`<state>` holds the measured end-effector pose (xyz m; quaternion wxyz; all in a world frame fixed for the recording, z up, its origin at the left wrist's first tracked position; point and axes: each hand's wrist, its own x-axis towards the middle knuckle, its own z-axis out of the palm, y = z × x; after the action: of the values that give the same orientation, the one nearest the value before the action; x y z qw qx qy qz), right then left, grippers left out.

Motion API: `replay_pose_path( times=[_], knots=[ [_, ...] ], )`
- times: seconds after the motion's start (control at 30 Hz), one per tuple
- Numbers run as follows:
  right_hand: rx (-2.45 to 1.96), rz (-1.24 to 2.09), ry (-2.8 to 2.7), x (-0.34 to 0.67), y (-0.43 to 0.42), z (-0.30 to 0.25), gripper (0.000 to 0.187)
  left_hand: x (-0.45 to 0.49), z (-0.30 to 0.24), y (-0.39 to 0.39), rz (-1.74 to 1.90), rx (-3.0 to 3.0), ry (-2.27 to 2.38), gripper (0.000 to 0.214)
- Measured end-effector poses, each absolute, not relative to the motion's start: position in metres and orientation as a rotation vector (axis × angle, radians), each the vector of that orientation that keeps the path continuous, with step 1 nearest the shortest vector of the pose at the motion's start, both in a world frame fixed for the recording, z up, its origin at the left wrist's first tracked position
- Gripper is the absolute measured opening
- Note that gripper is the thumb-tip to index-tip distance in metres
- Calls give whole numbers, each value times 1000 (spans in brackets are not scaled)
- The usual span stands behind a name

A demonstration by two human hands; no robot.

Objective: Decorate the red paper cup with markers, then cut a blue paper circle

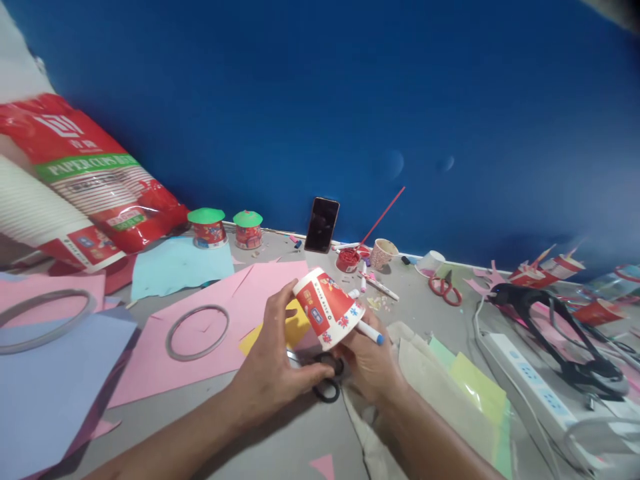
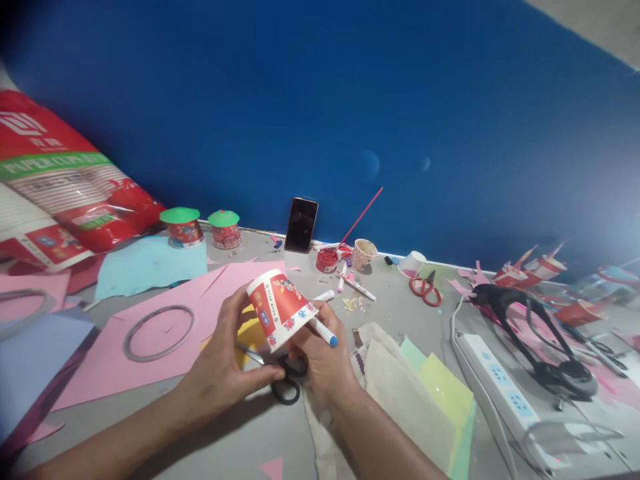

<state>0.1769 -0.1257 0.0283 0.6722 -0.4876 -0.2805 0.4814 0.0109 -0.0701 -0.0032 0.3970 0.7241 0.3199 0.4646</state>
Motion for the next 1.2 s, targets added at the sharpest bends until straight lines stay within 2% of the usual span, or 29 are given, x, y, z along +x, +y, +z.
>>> replay_pose_path(
  times=[0.07,0.3,0.4,0.6,0.7,0.8,0.97,1.2],
  knots=[
    [-1080,1125,-615,169,-129,26,44,12,6,-73,1122,1759,845,103],
    [-1122,1202,-696,167,-131,25,50,3,26,-72,1123,1691,736,87],
    [-1249,1052,-712,181,-129,32,52,-3,26,-66,1148,1699,799,87],
    [-1154,706,-719,209,-129,41,55,-10,30,-53,1108,1869,910,90],
    [-1163,676,-790,212,-136,40,48,-10,30,-53,1077,1955,935,91],
    [-1228,631,-946,206,-146,45,33,-10,28,-55,1048,1968,956,91],
    [-1241,359,-1153,190,-154,56,16,-9,24,-54,1020,1985,952,85],
    [-1275,142,-1364,193,-155,58,15,-7,25,-55,1030,2041,904,79]
  ],
)
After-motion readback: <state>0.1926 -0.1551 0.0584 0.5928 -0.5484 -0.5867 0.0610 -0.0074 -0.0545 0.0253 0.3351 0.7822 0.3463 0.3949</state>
